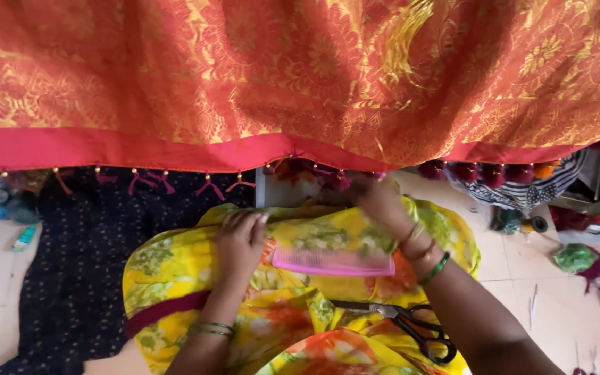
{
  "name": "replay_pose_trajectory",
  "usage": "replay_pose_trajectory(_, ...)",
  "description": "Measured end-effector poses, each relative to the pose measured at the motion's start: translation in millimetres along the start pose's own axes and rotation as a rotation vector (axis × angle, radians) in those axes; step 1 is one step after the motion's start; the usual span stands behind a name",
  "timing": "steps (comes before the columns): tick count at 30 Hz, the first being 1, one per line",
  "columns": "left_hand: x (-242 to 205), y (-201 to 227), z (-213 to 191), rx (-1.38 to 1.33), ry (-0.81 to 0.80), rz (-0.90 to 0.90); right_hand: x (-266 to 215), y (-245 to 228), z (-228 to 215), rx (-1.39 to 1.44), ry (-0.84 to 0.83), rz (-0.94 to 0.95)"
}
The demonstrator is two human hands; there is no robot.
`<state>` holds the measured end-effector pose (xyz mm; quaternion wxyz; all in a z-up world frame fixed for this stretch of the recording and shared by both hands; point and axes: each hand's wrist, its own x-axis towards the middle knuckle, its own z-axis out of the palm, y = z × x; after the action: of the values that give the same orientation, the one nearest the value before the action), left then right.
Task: The recorder is sewing decorative tassels and fringe onto the edge of a red and gold patterned fabric.
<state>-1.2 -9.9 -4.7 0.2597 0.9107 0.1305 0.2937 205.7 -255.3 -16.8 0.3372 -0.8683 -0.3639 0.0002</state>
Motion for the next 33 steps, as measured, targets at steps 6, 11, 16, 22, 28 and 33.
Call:
replay_pose_trajectory(6,23,73,22,-0.785,-0.045,-0.160,-21,-123,-24,0.503,-0.183,-0.096)
replay_pose_trajectory(11,31,92,52,-1.229,-0.200,-0.302,-29,-87,-24,1.139,-0.112,0.301)
replay_pose_trajectory(16,23,83,80,-1.112,-0.230,-0.265,-20,16,-28,1.014,0.121,0.331)
replay_pose_trajectory(22,6,71,91,-0.681,-0.204,-0.323,-10,156,-21,0.194,0.250,0.124)
replay_pose_trajectory(28,8,69,96,-0.599,-0.187,-0.328,14,169,0,0.611,0.210,0.170)
replay_pose_trajectory(33,9,64,101,-0.566,-0.218,-0.324,23,178,11,0.947,0.177,0.219)
